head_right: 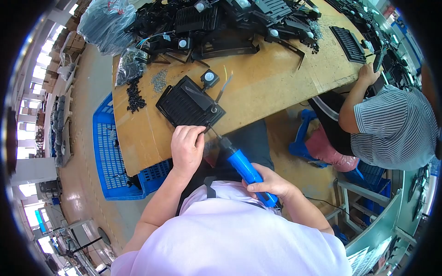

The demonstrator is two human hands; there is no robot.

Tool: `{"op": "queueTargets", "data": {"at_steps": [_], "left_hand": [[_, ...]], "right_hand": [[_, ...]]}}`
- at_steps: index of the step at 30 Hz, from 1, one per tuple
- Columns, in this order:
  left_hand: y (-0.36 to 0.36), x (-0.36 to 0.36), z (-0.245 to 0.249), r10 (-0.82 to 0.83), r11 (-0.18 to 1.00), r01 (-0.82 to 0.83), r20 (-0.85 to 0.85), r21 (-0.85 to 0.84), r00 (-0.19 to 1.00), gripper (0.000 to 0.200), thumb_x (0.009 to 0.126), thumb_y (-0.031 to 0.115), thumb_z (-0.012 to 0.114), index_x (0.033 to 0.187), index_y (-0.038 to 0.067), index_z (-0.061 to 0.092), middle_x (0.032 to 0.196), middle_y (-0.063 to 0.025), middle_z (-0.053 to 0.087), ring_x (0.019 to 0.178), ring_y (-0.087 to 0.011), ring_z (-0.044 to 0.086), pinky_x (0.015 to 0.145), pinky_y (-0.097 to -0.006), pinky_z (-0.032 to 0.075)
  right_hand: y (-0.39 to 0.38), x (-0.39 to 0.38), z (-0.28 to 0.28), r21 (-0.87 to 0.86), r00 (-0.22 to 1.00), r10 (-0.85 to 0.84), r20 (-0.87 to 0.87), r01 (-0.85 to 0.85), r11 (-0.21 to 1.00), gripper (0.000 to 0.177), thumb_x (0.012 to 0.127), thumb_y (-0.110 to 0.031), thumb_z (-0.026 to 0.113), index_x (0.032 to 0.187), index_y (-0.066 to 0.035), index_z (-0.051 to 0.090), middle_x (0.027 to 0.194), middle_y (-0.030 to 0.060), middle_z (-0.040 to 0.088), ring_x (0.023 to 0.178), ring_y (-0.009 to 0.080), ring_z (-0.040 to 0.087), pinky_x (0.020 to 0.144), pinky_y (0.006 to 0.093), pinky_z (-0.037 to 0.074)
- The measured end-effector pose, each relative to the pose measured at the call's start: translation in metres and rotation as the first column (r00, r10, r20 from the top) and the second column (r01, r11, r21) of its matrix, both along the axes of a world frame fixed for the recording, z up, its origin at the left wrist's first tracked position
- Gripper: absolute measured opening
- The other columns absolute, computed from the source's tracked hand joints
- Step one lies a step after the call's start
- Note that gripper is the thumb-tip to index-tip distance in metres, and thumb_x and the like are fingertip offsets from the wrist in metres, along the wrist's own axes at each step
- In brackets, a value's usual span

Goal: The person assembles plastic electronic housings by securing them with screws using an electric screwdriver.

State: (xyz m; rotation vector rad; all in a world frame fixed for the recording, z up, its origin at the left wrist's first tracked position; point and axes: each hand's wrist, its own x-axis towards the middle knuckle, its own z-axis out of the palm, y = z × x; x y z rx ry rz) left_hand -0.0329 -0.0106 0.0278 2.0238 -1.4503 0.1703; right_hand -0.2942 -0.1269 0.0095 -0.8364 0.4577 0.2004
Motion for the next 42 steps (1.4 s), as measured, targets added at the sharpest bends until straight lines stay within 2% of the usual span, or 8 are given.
{"op": "queueTargets", "data": {"at_steps": [12, 15, 20, 21, 25, 33, 36, 42], "left_hand": [[0.000, 0.000, 0.002, 0.004, 1.000, -0.004, -0.002, 0.003, 1.000, 0.022, 0.080, 0.001, 0.073, 0.101, 0.006, 0.070, 0.097, -0.0074, 0.069, 0.095, -0.0292, 0.062, 0.083, -0.0418, 0.050], [-0.007, 0.010, 0.009, 0.018, 0.997, -0.020, -0.026, -0.075, 1.000, 0.020, 0.081, 0.003, 0.072, 0.100, 0.005, 0.069, 0.097, -0.0078, 0.069, 0.096, -0.0303, 0.062, 0.084, -0.0428, 0.050], [-0.038, 0.052, 0.013, 0.147, 0.989, -0.149, 0.187, -0.001, 0.971, 0.032, 0.092, 0.017, 0.067, 0.123, 0.009, 0.070, 0.131, -0.0137, 0.062, 0.126, -0.0352, 0.054, 0.105, -0.0486, 0.043], [-0.044, 0.063, 0.003, 0.124, 0.987, -0.142, 0.215, 0.074, 0.969, 0.038, 0.095, 0.022, 0.064, 0.133, 0.017, 0.067, 0.143, -0.0128, 0.056, 0.136, -0.0365, 0.046, 0.112, -0.0531, 0.036], [-0.053, 0.062, -0.008, 0.074, 0.975, -0.124, 0.260, 0.184, 0.963, 0.040, 0.096, 0.024, 0.064, 0.135, 0.027, 0.064, 0.146, -0.0099, 0.053, 0.134, -0.0362, 0.047, 0.112, -0.0558, 0.035], [-0.055, 0.061, -0.007, 0.037, 0.983, -0.076, 0.227, 0.169, 0.973, 0.032, 0.092, 0.023, 0.067, 0.125, 0.023, 0.067, 0.142, -0.0074, 0.053, 0.126, -0.0377, 0.049, 0.106, -0.0519, 0.038], [-0.054, 0.060, -0.003, 0.030, 0.976, -0.076, 0.224, 0.202, 0.974, 0.034, 0.094, 0.020, 0.064, 0.127, 0.023, 0.065, 0.143, -0.0081, 0.052, 0.128, -0.0368, 0.047, 0.107, -0.0511, 0.037], [-0.056, 0.061, 0.001, 0.019, 0.971, -0.067, 0.205, 0.229, 0.979, 0.035, 0.094, 0.019, 0.064, 0.128, 0.023, 0.065, 0.144, -0.0078, 0.051, 0.129, -0.0367, 0.045, 0.107, -0.0508, 0.035]], "right_hand": [[-0.002, 0.000, -0.001, 0.029, 1.000, 0.012, 0.022, -0.012, 1.000, 0.082, 0.075, -0.037, 0.091, 0.131, 0.002, 0.046, 0.097, 0.0096, 0.061, 0.074, 0.0166, 0.064, 0.066, 0.0304, 0.055], [-0.002, 0.001, 0.001, 0.022, 1.000, 0.012, 0.026, -0.013, 1.000, 0.082, 0.076, -0.037, 0.090, 0.132, 0.002, 0.045, 0.097, 0.0096, 0.061, 0.074, 0.0166, 0.064, 0.066, 0.0303, 0.055], [0.001, 0.002, 0.001, 0.011, 1.000, -0.001, 0.013, 0.001, 1.000, 0.085, 0.075, -0.039, 0.090, 0.135, 0.000, 0.045, 0.091, 0.0107, 0.061, 0.069, 0.0166, 0.063, 0.064, 0.0303, 0.052], [0.001, 0.002, 0.002, 0.014, 1.000, -0.005, 0.012, 0.004, 1.000, 0.085, 0.075, -0.039, 0.090, 0.135, 0.000, 0.045, 0.091, 0.0106, 0.061, 0.069, 0.0165, 0.063, 0.064, 0.0303, 0.052], [0.002, 0.003, 0.001, 0.012, 1.000, -0.012, -0.001, 0.012, 1.000, 0.084, 0.075, -0.039, 0.089, 0.135, 0.000, 0.045, 0.090, 0.0103, 0.061, 0.068, 0.0163, 0.063, 0.063, 0.0298, 0.052], [-0.005, 0.005, 0.010, 0.084, 1.000, 0.013, -0.018, -0.011, 0.996, 0.066, 0.079, -0.031, 0.086, 0.124, 0.000, 0.048, 0.097, 0.0097, 0.061, 0.072, 0.0162, 0.063, 0.065, 0.0304, 0.053], [-0.001, 0.007, 0.008, 0.085, 0.999, -0.009, -0.039, 0.012, 0.996, 0.077, 0.078, -0.031, 0.085, 0.136, 0.002, 0.046, 0.091, 0.0106, 0.061, 0.064, 0.0169, 0.062, 0.059, 0.0298, 0.051], [-0.006, 0.010, 0.015, 0.195, 0.997, 0.001, -0.072, 0.013, 0.981, 0.072, 0.078, -0.025, 0.083, 0.134, 0.002, 0.047, 0.090, 0.0106, 0.060, 0.063, 0.0176, 0.061, 0.058, 0.0299, 0.050]]}}
